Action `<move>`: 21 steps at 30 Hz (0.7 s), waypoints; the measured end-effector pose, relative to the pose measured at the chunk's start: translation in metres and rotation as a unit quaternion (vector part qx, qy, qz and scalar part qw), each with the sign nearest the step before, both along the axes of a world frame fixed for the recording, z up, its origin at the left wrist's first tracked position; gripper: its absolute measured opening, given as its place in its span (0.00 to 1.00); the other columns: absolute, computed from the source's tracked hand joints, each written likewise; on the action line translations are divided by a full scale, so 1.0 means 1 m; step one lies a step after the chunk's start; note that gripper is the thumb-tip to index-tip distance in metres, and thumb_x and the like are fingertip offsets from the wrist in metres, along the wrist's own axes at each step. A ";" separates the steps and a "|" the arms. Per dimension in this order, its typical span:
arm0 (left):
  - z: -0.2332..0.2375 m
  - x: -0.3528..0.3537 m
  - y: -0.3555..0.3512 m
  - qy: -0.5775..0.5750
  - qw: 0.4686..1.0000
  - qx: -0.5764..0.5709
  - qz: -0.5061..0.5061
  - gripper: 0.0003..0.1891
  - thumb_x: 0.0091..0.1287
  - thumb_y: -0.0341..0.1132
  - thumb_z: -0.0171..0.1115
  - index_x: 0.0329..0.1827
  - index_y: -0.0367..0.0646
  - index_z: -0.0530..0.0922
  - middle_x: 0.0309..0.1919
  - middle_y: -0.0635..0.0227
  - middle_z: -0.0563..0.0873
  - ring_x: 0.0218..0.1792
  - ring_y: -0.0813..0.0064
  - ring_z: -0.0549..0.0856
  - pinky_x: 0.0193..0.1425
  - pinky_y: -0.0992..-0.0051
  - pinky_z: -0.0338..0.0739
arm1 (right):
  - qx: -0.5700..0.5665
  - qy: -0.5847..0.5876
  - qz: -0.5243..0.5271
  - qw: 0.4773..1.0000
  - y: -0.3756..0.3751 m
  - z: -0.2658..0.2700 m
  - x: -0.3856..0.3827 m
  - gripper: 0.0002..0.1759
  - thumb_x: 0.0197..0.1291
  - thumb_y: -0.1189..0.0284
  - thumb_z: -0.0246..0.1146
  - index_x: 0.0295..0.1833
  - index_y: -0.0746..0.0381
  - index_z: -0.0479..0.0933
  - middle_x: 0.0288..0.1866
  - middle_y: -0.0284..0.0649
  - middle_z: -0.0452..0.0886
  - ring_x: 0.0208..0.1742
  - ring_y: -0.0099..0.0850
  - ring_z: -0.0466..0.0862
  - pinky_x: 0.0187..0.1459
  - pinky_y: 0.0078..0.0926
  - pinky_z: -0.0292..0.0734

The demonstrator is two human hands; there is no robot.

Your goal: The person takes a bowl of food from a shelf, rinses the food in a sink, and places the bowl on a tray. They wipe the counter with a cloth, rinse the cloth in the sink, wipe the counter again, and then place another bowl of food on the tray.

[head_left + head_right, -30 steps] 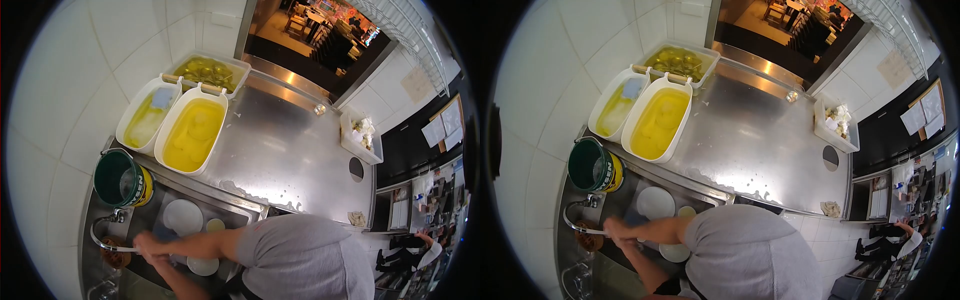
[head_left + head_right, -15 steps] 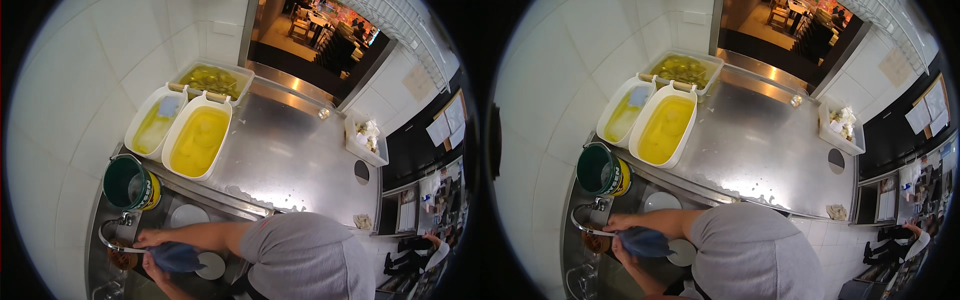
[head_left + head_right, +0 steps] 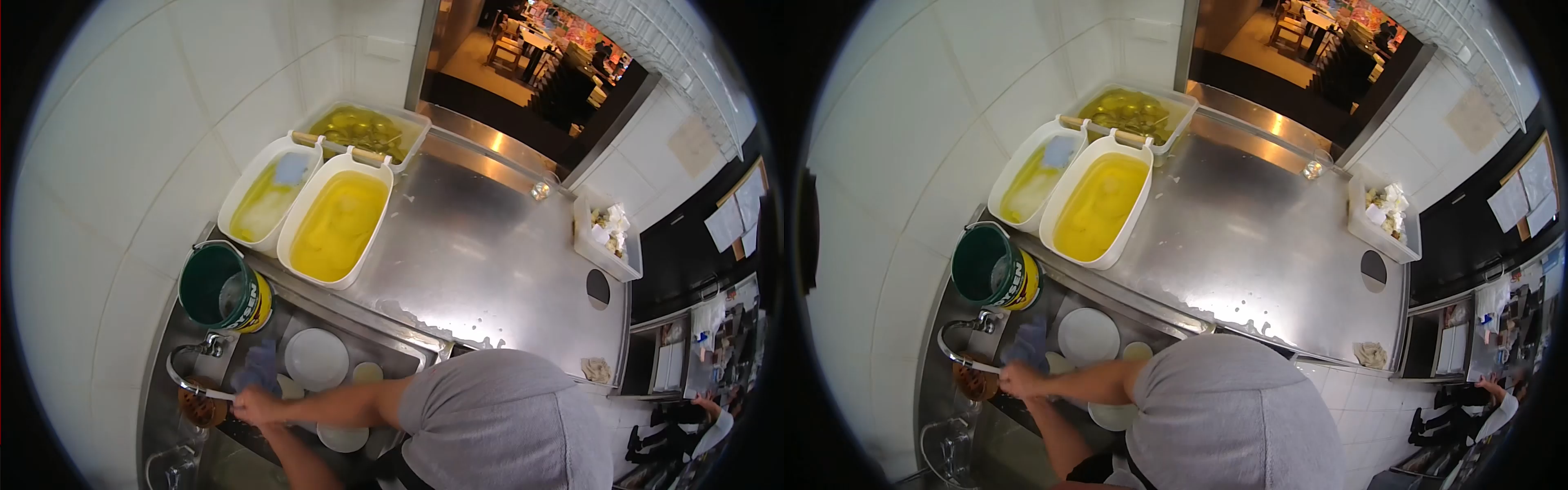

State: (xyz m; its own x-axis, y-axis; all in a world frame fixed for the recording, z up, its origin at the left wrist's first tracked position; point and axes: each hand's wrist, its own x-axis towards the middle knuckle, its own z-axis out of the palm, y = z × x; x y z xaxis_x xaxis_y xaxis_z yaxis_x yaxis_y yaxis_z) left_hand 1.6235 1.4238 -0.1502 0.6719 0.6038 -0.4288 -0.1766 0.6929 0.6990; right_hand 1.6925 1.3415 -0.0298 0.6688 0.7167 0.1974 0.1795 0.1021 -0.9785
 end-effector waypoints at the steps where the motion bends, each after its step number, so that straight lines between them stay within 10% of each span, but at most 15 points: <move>1: -0.009 -0.003 0.008 -0.014 1.000 0.014 -0.011 0.14 0.75 0.41 0.51 0.57 0.45 0.75 0.47 0.70 0.80 0.48 0.73 0.81 0.65 0.66 0.74 | 0.005 0.004 0.004 1.000 0.024 -0.018 0.003 0.16 0.55 0.70 0.67 0.22 0.68 0.73 0.19 0.54 0.74 0.21 0.49 0.75 0.28 0.45 0.71; 2: -0.024 -0.007 0.015 -0.035 0.999 0.031 -0.027 0.13 0.74 0.40 0.51 0.56 0.46 0.76 0.45 0.71 0.80 0.47 0.74 0.81 0.63 0.67 0.75 | -0.019 0.010 -0.152 0.988 0.052 -0.042 0.009 0.15 0.55 0.70 0.67 0.23 0.68 0.74 0.20 0.54 0.75 0.22 0.51 0.77 0.28 0.46 0.72; 10: 0.048 0.000 -0.015 0.051 0.991 0.056 -0.108 0.19 0.74 0.50 0.56 0.57 0.46 0.75 0.48 0.69 0.82 0.46 0.70 0.85 0.54 0.70 0.81 | 0.000 -0.194 -0.096 0.976 0.016 -0.033 0.035 0.12 0.55 0.67 0.66 0.28 0.66 0.80 0.22 0.51 0.78 0.26 0.50 0.81 0.32 0.47 0.77; 12: 0.145 0.020 -0.056 0.073 0.992 0.002 -0.104 0.24 0.75 0.52 0.55 0.62 0.42 0.73 0.52 0.65 0.82 0.50 0.71 0.84 0.54 0.70 0.80 | 0.026 -0.182 -0.102 0.978 0.009 -0.023 0.067 0.15 0.58 0.65 0.67 0.28 0.66 0.79 0.21 0.49 0.77 0.26 0.45 0.82 0.32 0.43 0.77; 15: 0.129 -0.007 -0.035 0.194 0.976 0.060 -0.080 0.31 0.76 0.53 0.56 0.69 0.35 0.69 0.57 0.58 0.81 0.51 0.71 0.84 0.55 0.71 0.80 | -0.100 0.016 0.175 0.979 -0.006 -0.002 0.090 0.22 0.62 0.56 0.68 0.29 0.66 0.81 0.21 0.44 0.77 0.27 0.33 0.80 0.33 0.35 0.75; 17: 0.119 -0.028 -0.024 0.147 0.931 0.330 -0.055 0.23 0.74 0.48 0.62 0.58 0.36 0.76 0.48 0.61 0.82 0.43 0.73 0.83 0.54 0.71 0.79 | -0.142 0.044 0.318 0.936 -0.020 0.004 0.092 0.26 0.61 0.49 0.70 0.30 0.64 0.82 0.23 0.40 0.79 0.27 0.23 0.77 0.32 0.31 0.72; 21: 0.117 -0.048 -0.021 -0.026 0.977 0.208 -0.039 0.16 0.76 0.43 0.59 0.51 0.36 0.77 0.45 0.64 0.81 0.45 0.71 0.83 0.54 0.68 0.79 | 0.045 -0.143 0.364 0.919 -0.016 -0.052 0.089 0.22 0.57 0.54 0.74 0.34 0.65 0.84 0.28 0.39 0.84 0.31 0.21 0.79 0.33 0.31 0.74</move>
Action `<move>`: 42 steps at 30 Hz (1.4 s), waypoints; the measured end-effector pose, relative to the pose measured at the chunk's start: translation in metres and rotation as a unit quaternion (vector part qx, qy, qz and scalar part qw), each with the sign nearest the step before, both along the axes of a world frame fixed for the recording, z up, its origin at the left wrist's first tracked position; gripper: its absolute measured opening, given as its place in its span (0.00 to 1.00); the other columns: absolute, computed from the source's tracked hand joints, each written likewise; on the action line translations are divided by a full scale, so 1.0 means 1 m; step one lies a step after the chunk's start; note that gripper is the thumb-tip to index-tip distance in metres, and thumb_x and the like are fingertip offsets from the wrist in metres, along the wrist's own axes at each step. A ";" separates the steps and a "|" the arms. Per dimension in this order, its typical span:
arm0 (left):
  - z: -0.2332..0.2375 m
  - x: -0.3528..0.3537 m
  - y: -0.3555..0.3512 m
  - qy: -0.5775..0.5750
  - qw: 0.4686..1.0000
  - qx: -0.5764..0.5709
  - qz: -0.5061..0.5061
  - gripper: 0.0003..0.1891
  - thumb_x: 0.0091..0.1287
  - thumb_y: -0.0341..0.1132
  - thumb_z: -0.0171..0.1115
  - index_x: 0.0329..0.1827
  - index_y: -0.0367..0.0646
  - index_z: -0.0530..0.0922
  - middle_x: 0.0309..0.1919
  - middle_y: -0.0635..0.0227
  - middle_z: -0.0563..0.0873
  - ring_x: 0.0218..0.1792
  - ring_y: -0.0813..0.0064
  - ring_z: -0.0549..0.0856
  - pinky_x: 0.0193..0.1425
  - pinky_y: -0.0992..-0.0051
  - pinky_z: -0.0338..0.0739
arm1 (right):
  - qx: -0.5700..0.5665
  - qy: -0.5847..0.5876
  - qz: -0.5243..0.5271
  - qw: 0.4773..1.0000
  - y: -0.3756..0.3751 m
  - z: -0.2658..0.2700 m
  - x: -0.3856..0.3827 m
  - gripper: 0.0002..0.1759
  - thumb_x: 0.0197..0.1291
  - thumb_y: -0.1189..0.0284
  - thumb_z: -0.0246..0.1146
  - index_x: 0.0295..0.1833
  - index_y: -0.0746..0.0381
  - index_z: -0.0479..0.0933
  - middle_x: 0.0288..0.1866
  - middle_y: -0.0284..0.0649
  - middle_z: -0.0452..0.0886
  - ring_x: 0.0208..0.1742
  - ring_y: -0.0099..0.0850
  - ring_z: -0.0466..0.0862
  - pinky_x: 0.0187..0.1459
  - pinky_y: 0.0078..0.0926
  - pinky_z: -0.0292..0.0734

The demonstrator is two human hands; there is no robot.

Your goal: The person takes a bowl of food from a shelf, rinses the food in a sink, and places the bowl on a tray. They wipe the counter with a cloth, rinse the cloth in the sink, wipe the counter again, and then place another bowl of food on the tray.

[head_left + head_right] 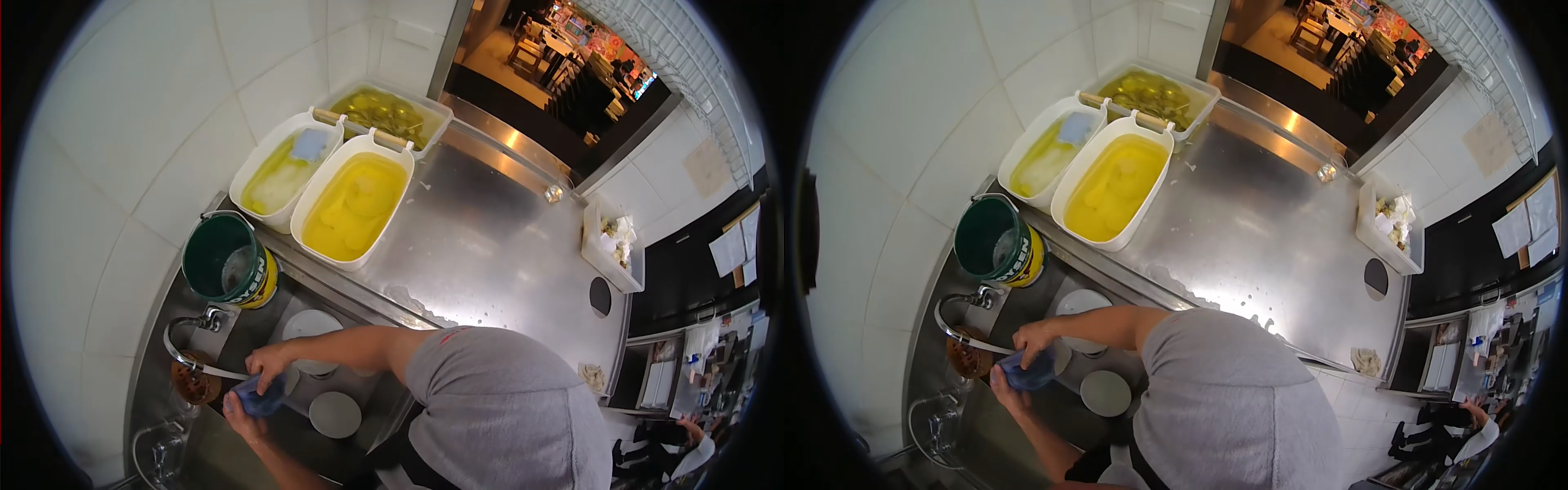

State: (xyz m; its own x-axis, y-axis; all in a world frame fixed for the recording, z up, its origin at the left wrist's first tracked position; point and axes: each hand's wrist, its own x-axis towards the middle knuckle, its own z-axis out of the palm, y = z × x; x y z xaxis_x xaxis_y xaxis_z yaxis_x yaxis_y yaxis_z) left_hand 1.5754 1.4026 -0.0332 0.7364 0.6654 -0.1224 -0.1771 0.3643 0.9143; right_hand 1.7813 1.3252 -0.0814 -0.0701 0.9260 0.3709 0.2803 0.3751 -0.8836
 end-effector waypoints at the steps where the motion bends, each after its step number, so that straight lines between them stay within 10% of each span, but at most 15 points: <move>1: 0.002 0.003 -0.003 -0.004 1.000 0.001 0.003 0.16 0.76 0.43 0.59 0.51 0.36 0.77 0.45 0.64 0.81 0.45 0.71 0.83 0.54 0.68 0.79 | 0.001 -0.004 0.003 1.000 -0.005 0.022 0.006 0.22 0.57 0.54 0.74 0.34 0.65 0.84 0.28 0.39 0.84 0.31 0.21 0.79 0.33 0.31 0.74; 6: 0.040 0.026 -0.037 -0.013 0.984 -0.078 0.159 0.20 0.77 0.43 0.58 0.63 0.38 0.74 0.55 0.61 0.80 0.54 0.67 0.81 0.61 0.66 0.78 | -0.227 0.148 -0.011 0.962 -0.020 0.045 0.006 0.27 0.50 0.51 0.77 0.36 0.66 0.84 0.36 0.46 0.86 0.36 0.33 0.84 0.38 0.35 0.78; 11: 0.000 0.014 -0.012 0.044 0.987 -0.003 0.156 0.26 0.77 0.46 0.54 0.72 0.42 0.69 0.60 0.59 0.78 0.59 0.64 0.80 0.65 0.60 0.75 | -0.300 -0.071 0.014 0.951 -0.021 0.040 0.033 0.27 0.50 0.48 0.77 0.37 0.64 0.87 0.31 0.44 0.86 0.34 0.32 0.84 0.36 0.36 0.79; 12: -0.006 0.018 -0.012 0.062 0.977 -0.098 0.180 0.26 0.76 0.45 0.54 0.73 0.42 0.69 0.63 0.58 0.78 0.61 0.61 0.79 0.66 0.58 0.75 | -0.135 0.127 -0.039 0.982 -0.017 0.009 0.031 0.20 0.56 0.56 0.75 0.41 0.64 0.88 0.35 0.40 0.86 0.36 0.31 0.84 0.37 0.34 0.79; 14: -0.071 0.026 -0.001 0.084 0.960 -0.198 0.177 0.24 0.77 0.42 0.52 0.69 0.35 0.72 0.61 0.57 0.81 0.59 0.61 0.82 0.64 0.60 0.77 | -0.183 0.596 -0.151 0.767 -0.011 0.051 -0.005 0.15 0.59 0.69 0.73 0.44 0.71 0.85 0.40 0.37 0.87 0.36 0.28 0.83 0.35 0.30 0.77; 17: -0.075 0.057 -0.014 0.160 0.958 -0.140 0.194 0.14 0.77 0.40 0.52 0.51 0.40 0.81 0.45 0.64 0.86 0.42 0.68 0.85 0.48 0.65 0.81 | -0.197 0.540 -0.320 0.753 0.013 0.040 -0.079 0.11 0.59 0.69 0.73 0.39 0.67 0.85 0.35 0.38 0.88 0.30 0.24 0.80 0.32 0.30 0.76; 18: -0.090 0.048 -0.012 0.157 0.977 -0.023 0.139 0.12 0.77 0.41 0.52 0.46 0.43 0.81 0.42 0.66 0.86 0.38 0.70 0.85 0.44 0.66 0.81 | -0.164 0.360 -0.361 0.844 0.012 0.047 -0.092 0.10 0.57 0.69 0.73 0.35 0.66 0.83 0.30 0.38 0.85 0.28 0.22 0.78 0.30 0.31 0.75; 21: -0.083 0.064 -0.002 0.096 0.953 -0.231 0.173 0.14 0.76 0.46 0.52 0.44 0.46 0.81 0.37 0.68 0.85 0.34 0.70 0.84 0.40 0.66 0.80 | -0.138 0.181 -0.408 0.884 0.017 0.068 -0.074 0.11 0.54 0.71 0.72 0.28 0.66 0.80 0.20 0.40 0.80 0.26 0.19 0.75 0.28 0.32 0.73; 26: -0.072 0.068 -0.004 0.204 0.951 -0.156 0.175 0.21 0.72 0.52 0.56 0.53 0.42 0.81 0.37 0.68 0.85 0.34 0.72 0.85 0.34 0.64 0.81 | -0.018 -0.039 -0.533 0.845 0.040 0.020 -0.097 0.14 0.52 0.64 0.66 0.28 0.65 0.82 0.32 0.56 0.84 0.37 0.53 0.84 0.42 0.48 0.79; 27: -0.074 0.064 -0.001 0.176 0.962 -0.132 0.160 0.21 0.73 0.53 0.56 0.53 0.44 0.81 0.38 0.68 0.85 0.34 0.72 0.85 0.34 0.64 0.81 | -0.190 -0.016 -0.432 0.881 0.037 0.038 -0.075 0.15 0.56 0.62 0.64 0.31 0.64 0.83 0.38 0.56 0.85 0.44 0.54 0.84 0.48 0.52 0.76; 30: -0.019 0.057 -0.004 0.184 0.920 -0.345 0.012 0.18 0.73 0.51 0.59 0.55 0.49 0.81 0.40 0.71 0.86 0.34 0.75 0.85 0.35 0.67 0.82 | -0.138 -0.037 -0.355 0.924 0.051 0.024 -0.025 0.17 0.60 0.59 0.64 0.39 0.64 0.85 0.42 0.55 0.85 0.42 0.53 0.85 0.47 0.48 0.78; 34: 0.026 0.034 0.009 0.181 0.978 -0.096 0.043 0.18 0.72 0.43 0.65 0.56 0.39 0.79 0.42 0.67 0.87 0.36 0.75 0.86 0.39 0.71 0.82 | -0.249 0.158 -0.139 0.945 0.034 0.027 -0.011 0.27 0.59 0.49 0.68 0.37 0.67 0.84 0.36 0.52 0.86 0.38 0.41 0.86 0.43 0.40 0.78; 38: -0.014 0.011 0.010 0.108 0.985 -0.089 0.100 0.21 0.71 0.39 0.66 0.60 0.34 0.76 0.51 0.58 0.86 0.47 0.67 0.87 0.50 0.66 0.84 | -0.373 -0.237 0.108 0.890 0.018 0.061 0.014 0.23 0.62 0.59 0.70 0.54 0.67 0.83 0.45 0.41 0.87 0.43 0.28 0.83 0.46 0.25 0.77; 40: -0.017 0.015 -0.009 -0.063 0.934 -0.275 0.218 0.21 0.73 0.37 0.63 0.62 0.32 0.74 0.58 0.54 0.83 0.55 0.60 0.86 0.60 0.60 0.82 | -0.283 -0.010 0.061 0.957 0.016 0.026 0.026 0.25 0.59 0.61 0.73 0.53 0.70 0.82 0.45 0.44 0.87 0.42 0.30 0.85 0.47 0.27 0.78; 42: -0.060 0.019 -0.014 -0.011 0.922 -0.299 0.245 0.19 0.74 0.35 0.60 0.62 0.32 0.74 0.57 0.54 0.83 0.55 0.58 0.85 0.63 0.57 0.81 | -0.256 0.556 -0.047 0.790 0.013 0.034 0.003 0.19 0.59 0.64 0.73 0.41 0.72 0.85 0.45 0.48 0.86 0.39 0.32 0.85 0.45 0.28 0.79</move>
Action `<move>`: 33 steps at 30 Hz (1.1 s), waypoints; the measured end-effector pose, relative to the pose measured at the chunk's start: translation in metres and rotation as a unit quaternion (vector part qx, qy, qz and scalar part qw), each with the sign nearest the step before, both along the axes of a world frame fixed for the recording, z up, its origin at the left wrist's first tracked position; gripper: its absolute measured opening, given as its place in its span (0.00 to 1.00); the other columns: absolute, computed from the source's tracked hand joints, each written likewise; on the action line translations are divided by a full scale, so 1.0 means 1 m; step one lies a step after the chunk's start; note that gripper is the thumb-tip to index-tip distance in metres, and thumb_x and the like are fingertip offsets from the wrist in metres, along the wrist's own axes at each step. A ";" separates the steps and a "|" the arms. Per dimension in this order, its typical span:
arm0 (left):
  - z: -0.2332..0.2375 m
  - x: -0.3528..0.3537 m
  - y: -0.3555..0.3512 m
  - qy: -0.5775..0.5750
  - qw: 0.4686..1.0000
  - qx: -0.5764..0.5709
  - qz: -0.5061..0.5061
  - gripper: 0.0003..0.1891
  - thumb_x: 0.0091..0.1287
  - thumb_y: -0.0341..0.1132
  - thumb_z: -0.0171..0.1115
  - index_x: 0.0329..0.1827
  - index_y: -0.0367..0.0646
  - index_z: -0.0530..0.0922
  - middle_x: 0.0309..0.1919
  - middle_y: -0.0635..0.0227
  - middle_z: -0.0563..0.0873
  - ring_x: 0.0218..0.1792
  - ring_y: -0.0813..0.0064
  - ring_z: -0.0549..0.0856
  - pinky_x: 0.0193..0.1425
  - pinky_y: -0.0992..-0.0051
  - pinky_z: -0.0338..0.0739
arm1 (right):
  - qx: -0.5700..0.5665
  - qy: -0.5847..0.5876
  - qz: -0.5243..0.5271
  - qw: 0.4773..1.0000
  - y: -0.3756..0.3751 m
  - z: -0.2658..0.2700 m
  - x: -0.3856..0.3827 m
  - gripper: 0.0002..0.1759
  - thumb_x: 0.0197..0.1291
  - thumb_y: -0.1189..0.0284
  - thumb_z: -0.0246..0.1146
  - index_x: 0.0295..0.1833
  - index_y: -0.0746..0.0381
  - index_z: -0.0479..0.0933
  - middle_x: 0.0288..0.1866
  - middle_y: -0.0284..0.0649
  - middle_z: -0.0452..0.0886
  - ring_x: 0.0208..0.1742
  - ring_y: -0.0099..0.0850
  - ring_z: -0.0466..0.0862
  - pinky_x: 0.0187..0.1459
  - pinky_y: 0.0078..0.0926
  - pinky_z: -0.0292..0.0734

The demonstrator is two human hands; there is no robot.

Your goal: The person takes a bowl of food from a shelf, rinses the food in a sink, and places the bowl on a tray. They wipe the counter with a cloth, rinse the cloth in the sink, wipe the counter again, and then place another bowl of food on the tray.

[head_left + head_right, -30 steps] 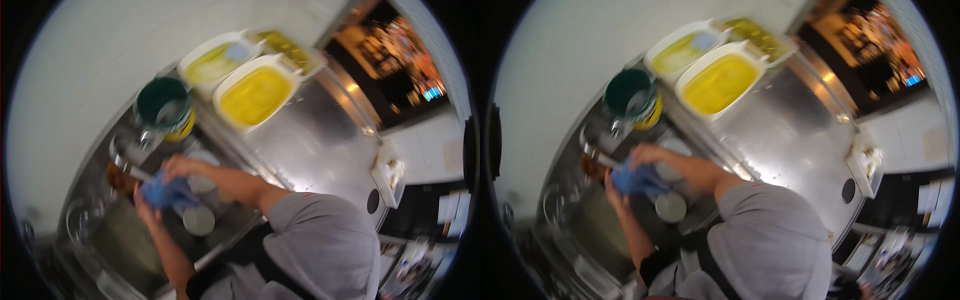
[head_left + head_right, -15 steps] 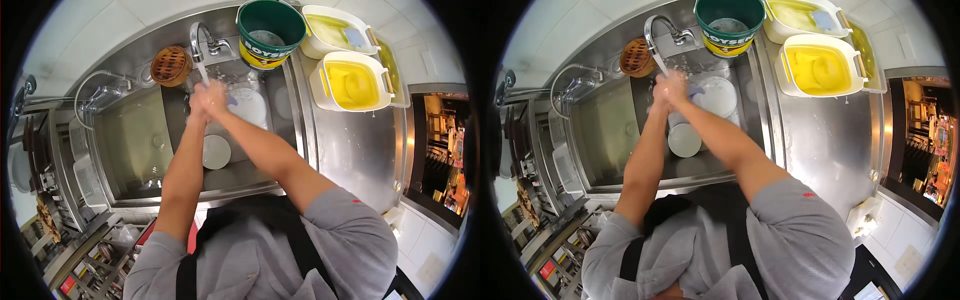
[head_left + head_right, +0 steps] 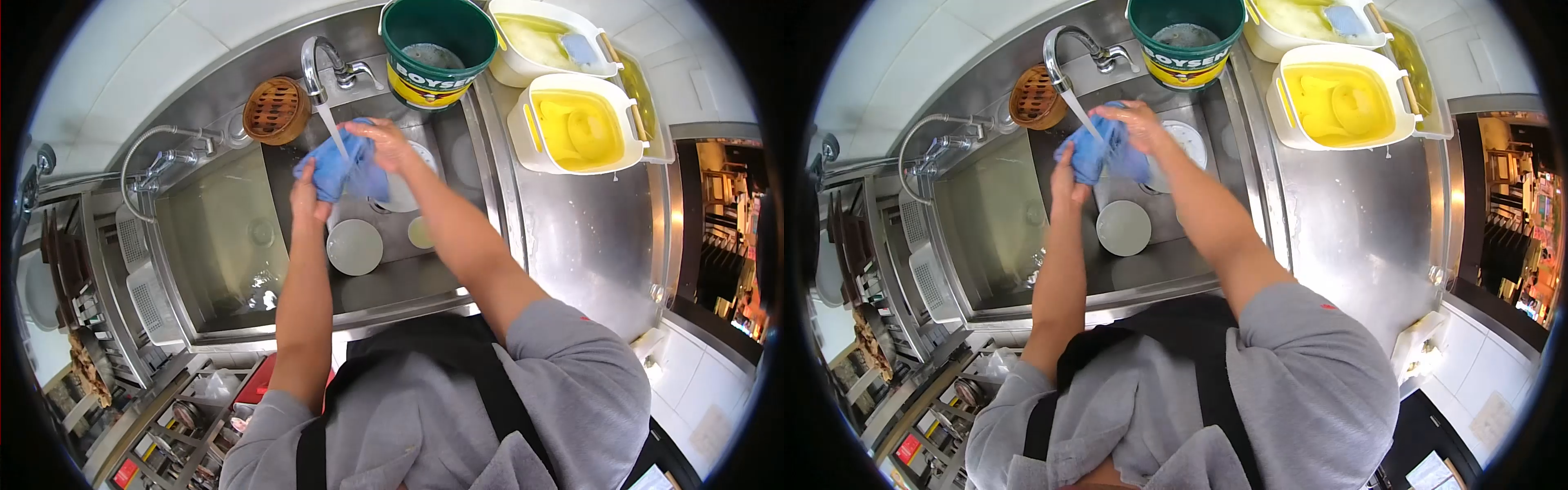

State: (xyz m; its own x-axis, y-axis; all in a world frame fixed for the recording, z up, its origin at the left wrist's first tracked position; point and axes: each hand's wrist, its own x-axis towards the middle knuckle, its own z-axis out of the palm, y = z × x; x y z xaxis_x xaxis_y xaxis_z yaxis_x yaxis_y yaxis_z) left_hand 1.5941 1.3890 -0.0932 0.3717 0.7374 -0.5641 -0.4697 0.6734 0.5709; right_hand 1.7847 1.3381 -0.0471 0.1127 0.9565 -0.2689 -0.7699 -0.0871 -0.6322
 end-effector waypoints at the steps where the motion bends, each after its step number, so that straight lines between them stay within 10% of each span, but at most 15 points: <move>1: -0.014 0.011 -0.003 0.057 0.998 -0.001 0.005 0.21 0.75 0.40 0.58 0.63 0.34 0.73 0.58 0.56 0.83 0.55 0.60 0.85 0.62 0.58 0.81 | -0.015 0.088 -0.057 0.994 0.003 0.011 -0.021 0.20 0.58 0.62 0.74 0.32 0.72 0.84 0.37 0.49 0.86 0.34 0.32 0.83 0.42 0.29 0.78; 2: -0.032 0.019 -0.003 0.116 0.993 -0.003 0.010 0.23 0.76 0.44 0.56 0.65 0.36 0.73 0.59 0.58 0.83 0.55 0.62 0.85 0.60 0.58 0.81 | -0.018 0.090 -0.057 0.994 -0.001 0.018 -0.046 0.20 0.58 0.62 0.74 0.32 0.72 0.84 0.37 0.49 0.86 0.34 0.32 0.83 0.42 0.29 0.78; 5: -0.051 0.029 0.004 0.115 0.993 -0.001 -0.020 0.22 0.73 0.48 0.58 0.60 0.39 0.75 0.53 0.62 0.83 0.51 0.66 0.85 0.55 0.62 0.80 | -0.093 -0.469 -0.190 0.857 0.003 0.003 -0.101 0.21 0.51 0.60 0.74 0.25 0.69 0.78 0.21 0.54 0.77 0.28 0.37 0.77 0.35 0.36 0.74; 10: 0.008 0.042 -0.004 0.231 0.968 -0.021 -0.101 0.18 0.69 0.53 0.61 0.50 0.48 0.79 0.42 0.69 0.83 0.45 0.71 0.84 0.46 0.68 0.80 | -0.144 -0.485 -0.220 0.834 0.022 -0.024 -0.075 0.16 0.48 0.64 0.72 0.26 0.67 0.80 0.22 0.56 0.78 0.24 0.44 0.80 0.35 0.45 0.75; 14: -0.063 0.027 0.020 -0.373 0.919 0.046 -0.116 0.12 0.74 0.44 0.54 0.45 0.47 0.80 0.40 0.69 0.85 0.38 0.70 0.85 0.42 0.64 0.82 | -0.056 -0.551 -0.266 0.789 0.024 -0.013 -0.098 0.15 0.51 0.66 0.66 0.38 0.68 0.86 0.32 0.55 0.87 0.34 0.47 0.88 0.38 0.40 0.80; 16: 0.040 0.038 -0.008 0.141 0.986 -0.046 -0.075 0.09 0.73 0.39 0.54 0.43 0.45 0.79 0.36 0.70 0.84 0.36 0.72 0.84 0.46 0.70 0.80 | -0.147 -0.513 -0.135 0.835 0.029 -0.009 -0.065 0.17 0.51 0.62 0.70 0.37 0.66 0.86 0.36 0.59 0.85 0.43 0.54 0.87 0.48 0.44 0.81; 17: 0.039 0.027 -0.007 0.149 0.984 0.000 -0.096 0.11 0.72 0.37 0.56 0.46 0.39 0.80 0.36 0.69 0.85 0.36 0.73 0.85 0.50 0.72 0.79 | -0.039 -0.656 -0.206 0.725 0.037 -0.044 -0.051 0.17 0.56 0.61 0.66 0.40 0.64 0.87 0.35 0.57 0.86 0.43 0.45 0.88 0.43 0.40 0.81; 20: 0.061 -0.005 0.013 0.192 0.908 0.176 -0.328 0.14 0.70 0.34 0.58 0.54 0.36 0.79 0.38 0.68 0.86 0.41 0.74 0.85 0.51 0.72 0.79 | -0.140 -0.561 0.068 0.813 0.032 -0.013 -0.014 0.14 0.57 0.61 0.67 0.39 0.61 0.88 0.35 0.55 0.86 0.44 0.46 0.88 0.44 0.40 0.80; 21: 0.077 -0.010 0.022 0.343 0.780 0.303 -0.427 0.19 0.66 0.35 0.63 0.58 0.37 0.79 0.39 0.68 0.86 0.45 0.74 0.84 0.55 0.73 0.78 | -0.028 -0.635 0.082 0.767 0.023 -0.013 -0.013 0.16 0.58 0.59 0.69 0.45 0.59 0.87 0.36 0.52 0.87 0.43 0.47 0.87 0.45 0.40 0.80; 25: 0.101 0.012 0.014 0.353 0.749 0.438 -0.350 0.21 0.61 0.38 0.69 0.55 0.37 0.82 0.39 0.69 0.86 0.45 0.73 0.83 0.55 0.71 0.78 | 0.189 -0.668 0.223 0.685 0.030 -0.009 -0.009 0.24 0.55 0.59 0.72 0.53 0.62 0.80 0.36 0.49 0.86 0.38 0.44 0.85 0.45 0.39 0.78; 28: 0.097 0.025 0.024 0.413 0.689 0.416 -0.427 0.23 0.59 0.42 0.73 0.55 0.40 0.83 0.37 0.65 0.88 0.44 0.70 0.86 0.53 0.70 0.78 | -0.012 -0.549 0.227 0.805 0.018 0.031 0.007 0.22 0.55 0.60 0.72 0.48 0.65 0.82 0.35 0.45 0.86 0.38 0.34 0.83 0.45 0.36 0.78; 30: 0.074 0.029 0.023 0.373 0.742 0.389 -0.399 0.18 0.66 0.41 0.69 0.52 0.38 0.84 0.35 0.67 0.88 0.39 0.73 0.86 0.47 0.72 0.79 | -0.042 -0.510 0.146 0.847 0.013 0.002 0.011 0.22 0.57 0.59 0.73 0.46 0.67 0.83 0.33 0.40 0.85 0.37 0.25 0.81 0.43 0.32 0.77; 33: 0.054 0.033 0.034 0.118 0.958 0.244 -0.090 0.11 0.75 0.38 0.60 0.46 0.38 0.83 0.35 0.68 0.86 0.36 0.74 0.85 0.40 0.73 0.81 | -0.010 -0.529 0.195 0.826 -0.009 -0.007 0.017 0.19 0.59 0.62 0.74 0.46 0.69 0.85 0.36 0.37 0.85 0.42 0.25 0.81 0.47 0.26 0.77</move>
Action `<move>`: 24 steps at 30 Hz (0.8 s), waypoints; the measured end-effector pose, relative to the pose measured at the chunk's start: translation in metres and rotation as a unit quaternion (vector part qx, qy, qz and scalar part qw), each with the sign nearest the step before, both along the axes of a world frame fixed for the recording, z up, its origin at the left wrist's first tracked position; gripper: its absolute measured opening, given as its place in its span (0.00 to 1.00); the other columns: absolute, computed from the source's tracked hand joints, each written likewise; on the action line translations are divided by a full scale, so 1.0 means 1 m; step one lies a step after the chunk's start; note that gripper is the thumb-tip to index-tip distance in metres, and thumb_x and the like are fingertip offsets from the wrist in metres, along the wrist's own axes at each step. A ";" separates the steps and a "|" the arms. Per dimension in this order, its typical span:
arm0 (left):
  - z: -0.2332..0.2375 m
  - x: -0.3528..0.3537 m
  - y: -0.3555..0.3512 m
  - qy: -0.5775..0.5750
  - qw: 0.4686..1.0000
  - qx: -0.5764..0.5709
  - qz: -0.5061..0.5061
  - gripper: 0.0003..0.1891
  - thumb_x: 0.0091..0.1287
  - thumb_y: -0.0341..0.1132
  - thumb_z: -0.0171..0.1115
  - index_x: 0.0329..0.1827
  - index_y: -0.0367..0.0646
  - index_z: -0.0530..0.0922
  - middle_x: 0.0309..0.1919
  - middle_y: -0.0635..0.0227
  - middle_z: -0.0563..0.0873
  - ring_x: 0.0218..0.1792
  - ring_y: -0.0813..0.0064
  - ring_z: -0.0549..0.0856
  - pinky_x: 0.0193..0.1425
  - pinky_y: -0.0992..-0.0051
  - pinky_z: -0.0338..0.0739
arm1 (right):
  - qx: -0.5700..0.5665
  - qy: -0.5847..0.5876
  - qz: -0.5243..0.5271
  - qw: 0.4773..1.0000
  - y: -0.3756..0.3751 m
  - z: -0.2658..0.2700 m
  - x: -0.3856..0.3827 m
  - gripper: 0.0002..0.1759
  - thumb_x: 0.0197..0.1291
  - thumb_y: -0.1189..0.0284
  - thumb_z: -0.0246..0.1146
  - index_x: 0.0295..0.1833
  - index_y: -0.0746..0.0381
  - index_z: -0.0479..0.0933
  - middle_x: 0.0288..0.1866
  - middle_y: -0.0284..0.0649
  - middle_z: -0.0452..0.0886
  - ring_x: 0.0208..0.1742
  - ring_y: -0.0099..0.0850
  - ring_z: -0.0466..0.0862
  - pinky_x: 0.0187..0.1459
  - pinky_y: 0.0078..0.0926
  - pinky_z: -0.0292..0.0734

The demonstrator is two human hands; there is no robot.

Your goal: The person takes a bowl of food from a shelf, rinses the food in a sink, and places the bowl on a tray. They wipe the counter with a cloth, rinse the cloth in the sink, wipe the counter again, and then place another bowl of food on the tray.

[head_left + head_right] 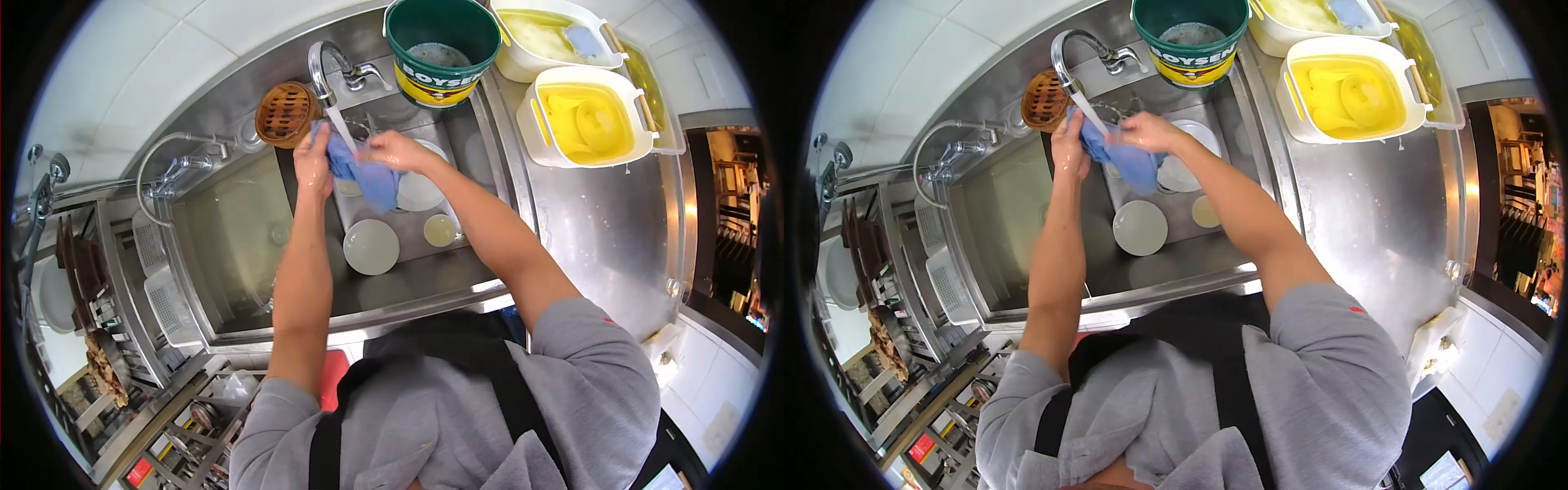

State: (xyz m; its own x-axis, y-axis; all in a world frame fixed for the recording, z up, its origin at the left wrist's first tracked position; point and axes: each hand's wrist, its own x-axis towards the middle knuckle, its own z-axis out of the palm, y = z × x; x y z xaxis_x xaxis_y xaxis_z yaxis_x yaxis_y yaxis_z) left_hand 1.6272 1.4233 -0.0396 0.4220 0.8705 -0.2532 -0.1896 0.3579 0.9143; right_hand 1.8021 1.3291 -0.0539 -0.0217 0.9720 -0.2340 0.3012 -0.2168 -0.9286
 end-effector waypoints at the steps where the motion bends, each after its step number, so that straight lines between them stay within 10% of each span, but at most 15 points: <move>1: 0.000 0.000 -0.002 0.001 1.000 0.002 -0.002 0.11 0.75 0.38 0.60 0.46 0.38 0.83 0.35 0.68 0.86 0.36 0.74 0.85 0.40 0.73 0.81 | 0.002 0.001 -0.002 1.000 -0.002 -0.001 -0.002 0.19 0.59 0.62 0.74 0.46 0.69 0.85 0.36 0.37 0.85 0.42 0.25 0.81 0.47 0.26 0.77; 5: -0.048 0.006 -0.012 -0.021 0.970 -0.238 0.048 0.10 0.76 0.39 0.56 0.50 0.42 0.79 0.45 0.63 0.85 0.44 0.67 0.87 0.46 0.61 0.85 | 0.076 0.395 -0.214 0.890 -0.001 0.014 -0.032 0.12 0.57 0.66 0.75 0.36 0.65 0.87 0.31 0.30 0.84 0.37 0.25 0.83 0.42 0.27 0.78; 8: -0.079 0.011 -0.020 0.026 0.961 -0.264 0.082 0.14 0.75 0.46 0.57 0.52 0.45 0.78 0.45 0.62 0.86 0.44 0.65 0.88 0.49 0.65 0.85 | 0.085 0.325 -0.327 0.883 0.012 0.018 -0.087 0.11 0.55 0.68 0.74 0.30 0.66 0.84 0.26 0.37 0.85 0.28 0.32 0.84 0.37 0.31 0.77; 10: -0.069 0.009 -0.029 -0.389 0.864 -0.275 -0.164 0.15 0.73 0.49 0.59 0.48 0.47 0.79 0.44 0.64 0.86 0.44 0.68 0.87 0.47 0.67 0.84 | 0.163 -0.037 -0.376 0.911 0.016 0.022 -0.114 0.19 0.52 0.63 0.74 0.24 0.67 0.79 0.16 0.47 0.77 0.20 0.43 0.78 0.31 0.38 0.75; 11: -0.060 0.011 -0.034 -0.501 0.782 -0.271 -0.251 0.15 0.72 0.49 0.60 0.46 0.47 0.79 0.44 0.65 0.86 0.44 0.69 0.87 0.46 0.67 0.83 | 0.163 -0.036 -0.378 0.911 0.019 0.021 -0.108 0.19 0.52 0.63 0.74 0.24 0.67 0.79 0.16 0.47 0.77 0.20 0.43 0.78 0.31 0.38 0.75; 13: -0.009 0.026 -0.040 0.007 0.962 -0.272 0.010 0.16 0.70 0.52 0.60 0.41 0.49 0.79 0.39 0.67 0.85 0.41 0.72 0.86 0.40 0.67 0.82 | 0.155 -0.032 -0.441 0.883 0.032 0.015 -0.082 0.19 0.53 0.64 0.70 0.22 0.68 0.75 0.19 0.58 0.75 0.22 0.53 0.76 0.31 0.43 0.75; 14: -0.044 0.015 -0.024 0.082 0.972 -0.207 -0.074 0.17 0.71 0.54 0.55 0.42 0.50 0.79 0.37 0.69 0.85 0.37 0.72 0.87 0.36 0.67 0.82 | 0.107 0.011 -0.447 0.888 0.036 0.014 -0.074 0.16 0.53 0.66 0.66 0.21 0.67 0.75 0.21 0.57 0.77 0.26 0.55 0.79 0.32 0.47 0.75; 18: -0.098 -0.005 -0.013 -0.250 0.934 -0.238 -0.092 0.20 0.74 0.50 0.49 0.54 0.44 0.78 0.41 0.64 0.85 0.35 0.68 0.87 0.40 0.67 0.83 | 0.145 -0.019 -0.354 0.924 0.020 0.025 -0.111 0.12 0.49 0.66 0.69 0.25 0.64 0.80 0.24 0.53 0.81 0.30 0.54 0.83 0.34 0.47 0.76; 21: -0.024 0.005 -0.036 0.027 0.968 -0.242 -0.062 0.24 0.76 0.53 0.45 0.56 0.42 0.78 0.43 0.63 0.85 0.36 0.68 0.87 0.40 0.71 0.83 | 0.179 -0.081 -0.385 0.902 0.022 0.024 -0.086 0.09 0.50 0.67 0.68 0.29 0.62 0.84 0.23 0.50 0.80 0.29 0.53 0.80 0.36 0.42 0.77; 22: 0.021 0.009 -0.051 0.038 0.964 -0.253 -0.074 0.25 0.76 0.55 0.49 0.56 0.41 0.79 0.41 0.67 0.85 0.32 0.75 0.84 0.37 0.78 0.79 | 0.375 -0.162 -0.325 0.853 0.037 -0.013 -0.064 0.10 0.58 0.66 0.67 0.34 0.62 0.86 0.24 0.44 0.81 0.27 0.42 0.79 0.37 0.33 0.76; 24: 0.027 -0.001 -0.041 0.127 0.972 -0.142 -0.137 0.23 0.75 0.53 0.54 0.53 0.41 0.81 0.38 0.71 0.85 0.30 0.79 0.82 0.34 0.79 0.76 | 0.276 -0.067 -0.266 0.921 0.045 -0.031 -0.044 0.12 0.62 0.65 0.66 0.36 0.63 0.86 0.25 0.40 0.81 0.29 0.34 0.79 0.37 0.29 0.75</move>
State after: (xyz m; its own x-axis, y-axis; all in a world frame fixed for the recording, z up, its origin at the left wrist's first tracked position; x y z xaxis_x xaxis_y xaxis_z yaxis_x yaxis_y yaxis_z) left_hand 1.6258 1.3823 -0.0128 0.5201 0.6135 -0.5942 0.1682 0.6085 0.7755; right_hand 1.7582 1.3736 -0.0847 0.4860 0.8083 0.3324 0.4078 0.1267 -0.9043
